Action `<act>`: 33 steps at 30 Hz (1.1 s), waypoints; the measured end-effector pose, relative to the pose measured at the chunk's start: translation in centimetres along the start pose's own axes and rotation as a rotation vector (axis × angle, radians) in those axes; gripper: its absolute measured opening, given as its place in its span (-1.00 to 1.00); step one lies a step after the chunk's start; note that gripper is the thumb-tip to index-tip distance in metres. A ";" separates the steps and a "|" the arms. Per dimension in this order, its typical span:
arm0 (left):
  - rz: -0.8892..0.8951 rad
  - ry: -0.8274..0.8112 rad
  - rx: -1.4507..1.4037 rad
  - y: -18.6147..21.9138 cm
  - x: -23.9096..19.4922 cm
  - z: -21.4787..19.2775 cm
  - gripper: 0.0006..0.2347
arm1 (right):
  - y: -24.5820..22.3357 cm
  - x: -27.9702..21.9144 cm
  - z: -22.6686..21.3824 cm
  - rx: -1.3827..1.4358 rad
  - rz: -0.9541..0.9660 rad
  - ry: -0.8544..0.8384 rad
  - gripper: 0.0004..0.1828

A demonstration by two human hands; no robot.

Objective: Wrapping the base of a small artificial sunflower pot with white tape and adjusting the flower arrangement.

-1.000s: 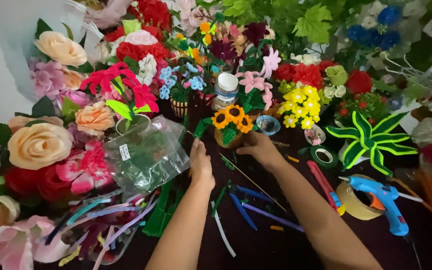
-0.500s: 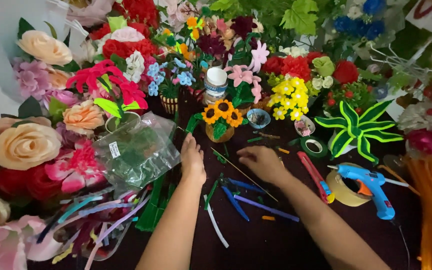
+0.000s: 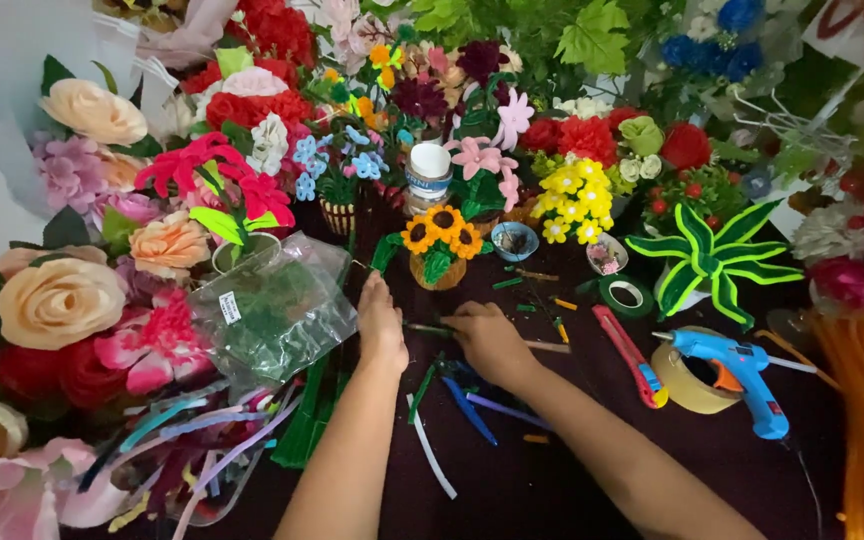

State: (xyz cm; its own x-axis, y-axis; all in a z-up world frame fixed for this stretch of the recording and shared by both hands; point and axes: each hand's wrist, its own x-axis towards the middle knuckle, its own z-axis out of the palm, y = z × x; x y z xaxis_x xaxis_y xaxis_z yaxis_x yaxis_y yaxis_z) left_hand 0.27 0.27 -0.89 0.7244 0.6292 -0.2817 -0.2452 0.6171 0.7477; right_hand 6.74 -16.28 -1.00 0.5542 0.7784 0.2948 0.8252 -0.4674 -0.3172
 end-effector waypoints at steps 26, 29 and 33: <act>0.062 -0.016 0.107 0.3 -0.5 -0.1 -0.57 | -0.3 -5.2 -3.8 -0.029 -0.179 0.057 -0.71; 0.045 -0.013 0.094 0.5 -0.8 0.2 -0.58 | -0.4 -5.3 -4.0 -0.029 -0.187 0.064 -0.72; 0.046 -0.012 0.056 0.8 -1.1 0.3 -0.57 | -0.4 -5.3 -3.9 -0.044 -0.196 0.052 -0.72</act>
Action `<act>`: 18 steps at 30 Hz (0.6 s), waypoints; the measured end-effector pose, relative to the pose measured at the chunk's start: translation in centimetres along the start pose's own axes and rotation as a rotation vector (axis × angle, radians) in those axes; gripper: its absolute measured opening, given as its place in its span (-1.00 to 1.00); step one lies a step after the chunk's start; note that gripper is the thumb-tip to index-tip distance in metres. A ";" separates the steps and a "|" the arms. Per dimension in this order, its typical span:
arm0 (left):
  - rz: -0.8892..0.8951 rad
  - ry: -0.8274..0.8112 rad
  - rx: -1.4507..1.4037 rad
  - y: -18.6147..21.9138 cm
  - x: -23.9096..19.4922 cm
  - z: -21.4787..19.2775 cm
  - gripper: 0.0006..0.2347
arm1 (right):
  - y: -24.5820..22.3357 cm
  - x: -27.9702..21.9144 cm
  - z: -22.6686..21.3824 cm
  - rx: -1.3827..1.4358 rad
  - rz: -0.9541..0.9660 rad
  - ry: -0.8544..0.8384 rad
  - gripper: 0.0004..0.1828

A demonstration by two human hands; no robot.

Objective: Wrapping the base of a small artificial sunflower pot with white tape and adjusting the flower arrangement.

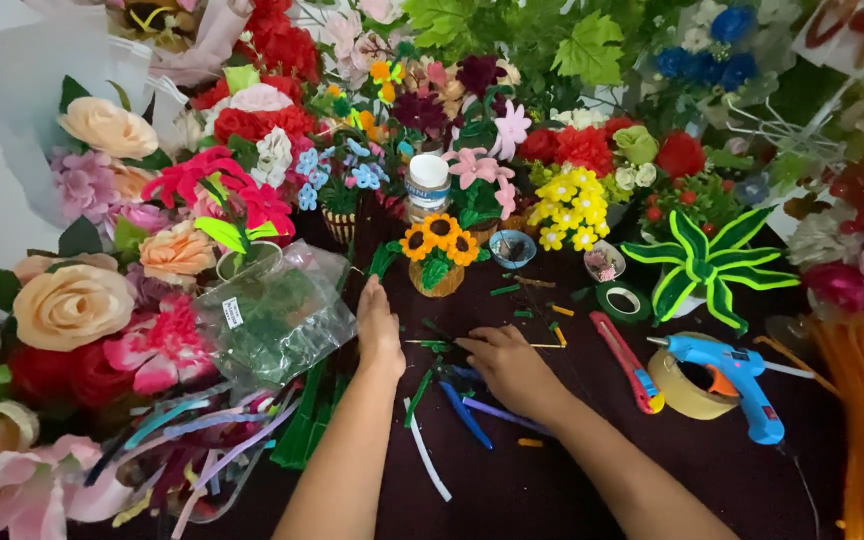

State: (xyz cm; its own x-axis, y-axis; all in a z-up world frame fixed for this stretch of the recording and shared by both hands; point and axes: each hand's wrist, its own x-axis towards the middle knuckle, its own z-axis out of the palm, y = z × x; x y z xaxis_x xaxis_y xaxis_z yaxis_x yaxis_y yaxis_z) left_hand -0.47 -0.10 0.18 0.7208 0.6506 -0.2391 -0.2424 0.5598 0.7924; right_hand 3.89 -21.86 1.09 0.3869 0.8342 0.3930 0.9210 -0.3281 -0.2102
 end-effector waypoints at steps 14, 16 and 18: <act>0.002 -0.042 0.015 0.5 -0.3 0.1 -0.57 | -0.5 0.2 -0.4 0.035 -0.003 0.033 -0.73; 0.007 -0.045 0.009 0.4 -0.2 0.1 -0.57 | -0.3 0.2 -0.3 0.049 0.000 0.033 -0.74; 0.006 -0.062 0.020 0.3 0.0 -0.2 -0.57 | -0.1 0.4 0.0 0.050 0.077 0.069 -0.72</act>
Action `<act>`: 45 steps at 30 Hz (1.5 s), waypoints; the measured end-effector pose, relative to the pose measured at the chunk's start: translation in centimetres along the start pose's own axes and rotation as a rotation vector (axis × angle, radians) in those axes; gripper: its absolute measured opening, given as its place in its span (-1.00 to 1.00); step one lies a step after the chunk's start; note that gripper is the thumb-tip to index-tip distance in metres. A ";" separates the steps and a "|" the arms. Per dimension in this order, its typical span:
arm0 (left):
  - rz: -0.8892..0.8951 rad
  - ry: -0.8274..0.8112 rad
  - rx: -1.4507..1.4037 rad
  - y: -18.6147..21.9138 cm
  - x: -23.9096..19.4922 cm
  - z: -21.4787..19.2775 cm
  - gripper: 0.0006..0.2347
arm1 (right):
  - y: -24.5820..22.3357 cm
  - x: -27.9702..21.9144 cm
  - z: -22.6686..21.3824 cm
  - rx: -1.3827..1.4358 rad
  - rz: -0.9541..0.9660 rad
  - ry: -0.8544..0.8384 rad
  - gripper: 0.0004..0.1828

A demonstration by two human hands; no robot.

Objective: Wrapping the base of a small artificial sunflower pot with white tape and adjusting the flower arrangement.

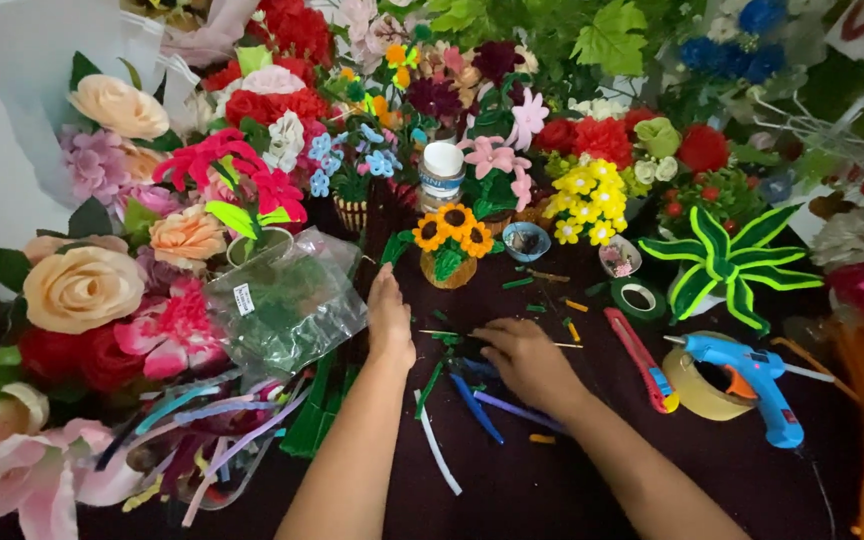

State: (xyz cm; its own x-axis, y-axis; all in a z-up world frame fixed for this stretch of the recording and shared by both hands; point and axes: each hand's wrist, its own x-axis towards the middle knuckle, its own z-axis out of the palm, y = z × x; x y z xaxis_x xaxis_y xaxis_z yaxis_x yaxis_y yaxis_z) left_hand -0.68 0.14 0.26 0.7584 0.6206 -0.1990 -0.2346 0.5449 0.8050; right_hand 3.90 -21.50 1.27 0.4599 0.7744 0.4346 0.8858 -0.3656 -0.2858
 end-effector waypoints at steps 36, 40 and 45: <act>-0.038 0.036 0.111 2.9 -3.1 1.7 -0.60 | 7.9 4.9 8.0 -0.710 0.090 -0.200 -0.87; -0.048 0.041 0.124 2.9 -3.3 1.8 -0.60 | 5.3 6.0 5.0 -0.608 0.201 -0.174 -0.97; -0.047 0.043 0.135 2.2 -2.6 1.6 -0.61 | 1.7 8.9 3.5 -0.083 0.512 -0.104 -0.40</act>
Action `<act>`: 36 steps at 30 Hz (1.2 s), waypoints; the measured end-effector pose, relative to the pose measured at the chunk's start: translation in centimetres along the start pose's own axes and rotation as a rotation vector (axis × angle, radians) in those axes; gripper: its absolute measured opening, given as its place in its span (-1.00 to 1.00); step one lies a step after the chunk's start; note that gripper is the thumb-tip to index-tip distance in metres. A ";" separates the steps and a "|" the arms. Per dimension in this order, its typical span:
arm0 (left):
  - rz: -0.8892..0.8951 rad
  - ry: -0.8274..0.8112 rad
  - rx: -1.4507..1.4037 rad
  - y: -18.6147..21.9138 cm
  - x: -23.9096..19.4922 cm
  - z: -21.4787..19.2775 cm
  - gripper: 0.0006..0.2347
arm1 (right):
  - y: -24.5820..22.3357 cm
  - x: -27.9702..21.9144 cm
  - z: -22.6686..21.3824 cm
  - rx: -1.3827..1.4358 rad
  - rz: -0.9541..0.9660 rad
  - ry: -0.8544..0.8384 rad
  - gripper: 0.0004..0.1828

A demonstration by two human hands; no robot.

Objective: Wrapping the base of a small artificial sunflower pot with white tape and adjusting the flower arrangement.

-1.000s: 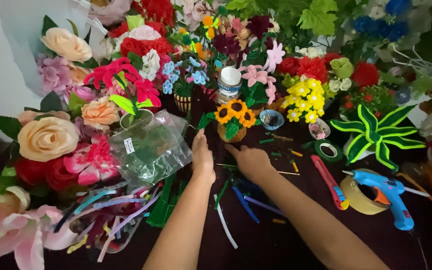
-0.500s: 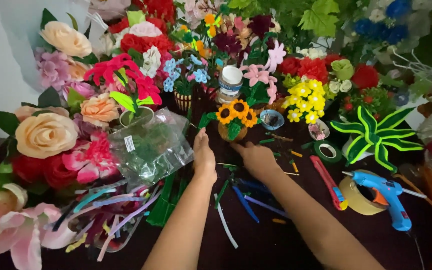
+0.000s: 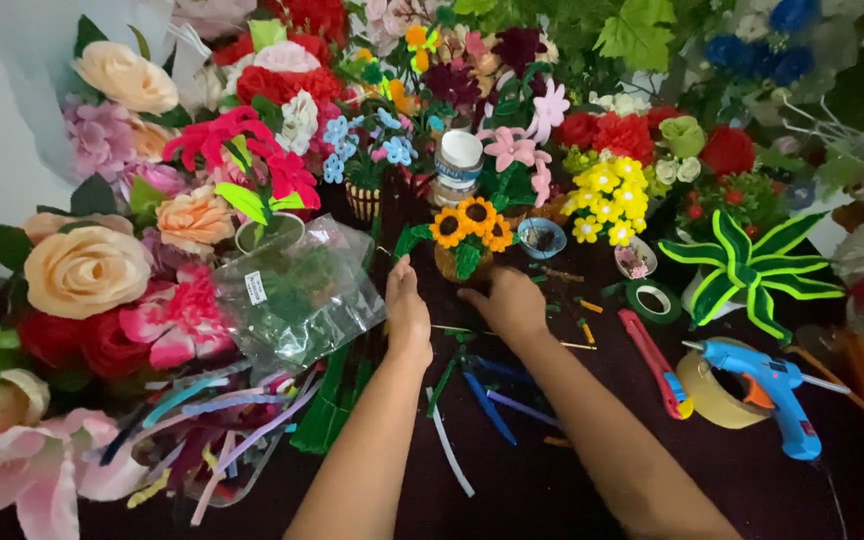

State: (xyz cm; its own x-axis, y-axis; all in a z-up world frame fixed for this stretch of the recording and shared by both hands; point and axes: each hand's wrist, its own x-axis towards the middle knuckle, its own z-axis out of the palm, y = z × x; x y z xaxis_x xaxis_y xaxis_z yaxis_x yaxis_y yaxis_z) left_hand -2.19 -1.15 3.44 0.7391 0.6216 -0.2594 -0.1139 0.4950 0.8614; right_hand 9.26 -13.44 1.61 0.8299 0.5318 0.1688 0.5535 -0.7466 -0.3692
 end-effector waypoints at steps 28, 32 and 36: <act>0.185 -0.005 0.000 -1.7 0.6 0.8 -0.56 | -1.4 19.3 -5.8 -0.518 -0.500 0.525 -0.87; 0.134 -0.022 0.022 -1.7 0.2 0.9 -0.58 | -0.6 22.0 -3.4 -0.627 -0.467 0.484 -0.83; 0.153 -0.054 0.062 -0.9 -1.0 1.5 -0.59 | -0.8 22.2 -2.9 -0.676 -0.484 0.471 -0.85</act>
State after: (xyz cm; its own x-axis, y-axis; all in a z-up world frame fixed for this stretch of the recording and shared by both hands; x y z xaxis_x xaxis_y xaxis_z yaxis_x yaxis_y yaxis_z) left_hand -1.85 -3.19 3.57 0.7513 0.6522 -0.1011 -0.1875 0.3578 0.9148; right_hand 27.44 -2.24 8.28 0.3616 0.7380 0.5697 0.6456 -0.6391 0.4181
